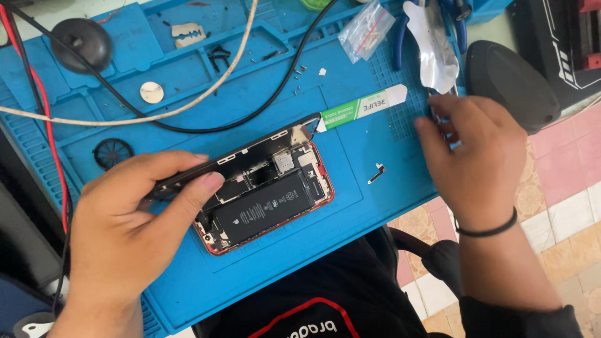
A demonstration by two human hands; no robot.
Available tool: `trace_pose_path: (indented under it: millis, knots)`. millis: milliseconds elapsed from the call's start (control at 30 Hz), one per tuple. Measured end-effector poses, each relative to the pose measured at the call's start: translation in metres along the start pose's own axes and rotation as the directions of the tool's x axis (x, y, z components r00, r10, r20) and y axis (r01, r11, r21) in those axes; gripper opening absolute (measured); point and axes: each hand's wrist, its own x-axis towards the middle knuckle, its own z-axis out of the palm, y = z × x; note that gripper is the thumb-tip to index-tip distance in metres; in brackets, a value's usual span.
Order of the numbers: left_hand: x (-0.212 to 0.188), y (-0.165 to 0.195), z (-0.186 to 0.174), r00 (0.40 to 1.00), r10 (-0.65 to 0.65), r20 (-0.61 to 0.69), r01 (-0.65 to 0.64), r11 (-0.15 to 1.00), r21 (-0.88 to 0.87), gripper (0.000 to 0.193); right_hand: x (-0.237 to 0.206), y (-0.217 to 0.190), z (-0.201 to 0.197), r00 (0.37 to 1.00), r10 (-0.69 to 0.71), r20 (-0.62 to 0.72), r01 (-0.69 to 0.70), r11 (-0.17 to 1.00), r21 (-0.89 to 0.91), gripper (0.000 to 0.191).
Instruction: The person reassembles an opened smartphone on a blue repair mat, holding the detached screen, working on the internal components with a screwdriver and fingers, then presses the screen into place and plugs a charging cable into the phone to test it.
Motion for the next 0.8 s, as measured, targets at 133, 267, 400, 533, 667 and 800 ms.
trace_pose_path:
  millis: [133, 267, 400, 533, 667, 800]
  knots:
    - [0.001, -0.001, 0.001, 1.000, 0.020, -0.007, -0.020, 1.000, 0.004, 0.025, 0.014, 0.007, 0.010, 1.000, -0.031, -0.002, 0.031, 0.999, -0.025, 0.016]
    - [0.001, -0.001, 0.001, 1.000, 0.013, 0.000, -0.013, 1.000, -0.005, 0.024, 0.020, 0.014, 0.015, 0.998, -0.061, 0.007, 0.061, 0.995, -0.082, 0.012]
    - [0.001, 0.000, 0.000, 1.000, 0.016, 0.006, -0.016, 1.000, -0.006, 0.024, 0.024, 0.020, 0.019, 0.995, -0.098, 0.018, 0.100, 0.984, -0.148, 0.009]
    - [0.001, 0.000, 0.001, 1.000, 0.013, 0.002, -0.013, 1.000, -0.009, 0.023, 0.026, 0.019, 0.022, 0.988, -0.150, 0.025, 0.151, 0.951, -0.272, 0.008]
    - [0.002, 0.000, 0.002, 1.000, 0.021, -0.005, -0.021, 0.999, -0.030, 0.023, 0.025, 0.015, 0.019, 0.981, -0.182, 0.069, 0.195, 0.934, -0.301, 0.012]
    - [0.002, 0.001, 0.003, 1.000, 0.027, 0.002, -0.027, 0.999, -0.042, 0.024, 0.022, 0.015, 0.013, 0.968, -0.212, 0.135, 0.245, 0.916, -0.317, 0.026]
